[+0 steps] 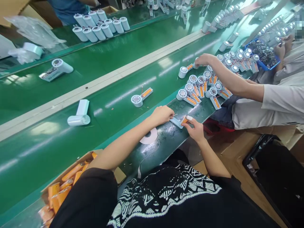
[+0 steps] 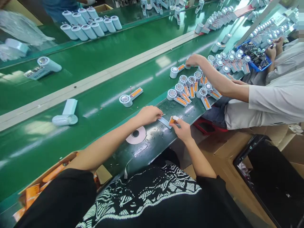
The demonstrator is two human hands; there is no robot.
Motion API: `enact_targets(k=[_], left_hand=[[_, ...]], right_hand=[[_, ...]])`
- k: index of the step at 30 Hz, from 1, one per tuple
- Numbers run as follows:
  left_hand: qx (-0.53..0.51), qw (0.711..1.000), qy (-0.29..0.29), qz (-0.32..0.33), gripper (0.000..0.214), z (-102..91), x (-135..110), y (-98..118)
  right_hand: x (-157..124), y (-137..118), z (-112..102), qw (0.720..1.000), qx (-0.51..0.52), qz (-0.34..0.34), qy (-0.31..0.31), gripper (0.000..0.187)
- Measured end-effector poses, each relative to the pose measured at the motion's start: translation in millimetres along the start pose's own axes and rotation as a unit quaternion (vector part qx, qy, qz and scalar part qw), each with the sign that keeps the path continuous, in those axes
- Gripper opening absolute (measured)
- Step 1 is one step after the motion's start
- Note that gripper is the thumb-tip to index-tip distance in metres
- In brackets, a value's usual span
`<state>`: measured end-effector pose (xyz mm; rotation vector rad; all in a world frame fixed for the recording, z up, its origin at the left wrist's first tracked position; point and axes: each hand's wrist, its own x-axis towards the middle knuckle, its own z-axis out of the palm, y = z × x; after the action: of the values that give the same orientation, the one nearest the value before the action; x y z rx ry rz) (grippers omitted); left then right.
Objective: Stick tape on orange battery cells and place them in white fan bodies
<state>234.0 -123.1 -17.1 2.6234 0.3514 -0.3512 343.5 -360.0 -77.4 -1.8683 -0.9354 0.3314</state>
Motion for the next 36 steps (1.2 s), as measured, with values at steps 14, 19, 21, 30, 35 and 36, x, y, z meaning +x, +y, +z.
enact_targets(k=[14,19,21,30,35,36], left_hand=[[0.033,0.999,-0.031,-0.029,0.024,-14.3,-0.3,20.5],[0.019,0.999,-0.011,-0.047,0.022,-12.2,-1.2,22.0],[0.022,0.999,0.005,-0.035,0.023,-9.2,-4.1,22.1],[0.013,0.999,0.031,0.014,0.025,0.2,-8.2,23.4],[-0.002,0.996,0.040,0.074,0.022,14.0,-2.7,28.9],[-0.005,0.996,0.042,0.083,0.021,17.0,-1.7,29.6]], right_hand=[[23.4,-69.0,7.4,0.879,-0.384,-0.036,-0.280,0.030],[39.8,-90.0,15.9,0.840,-0.431,-0.054,-0.327,0.037],[44.2,-90.4,18.2,0.832,-0.439,-0.053,-0.336,0.040],[57.1,-87.1,18.6,0.804,-0.461,-0.049,-0.372,0.044],[50.9,-72.2,2.5,0.821,-0.429,-0.040,-0.374,0.037],[47.6,-67.6,-0.8,0.833,-0.416,-0.035,-0.364,0.034]])
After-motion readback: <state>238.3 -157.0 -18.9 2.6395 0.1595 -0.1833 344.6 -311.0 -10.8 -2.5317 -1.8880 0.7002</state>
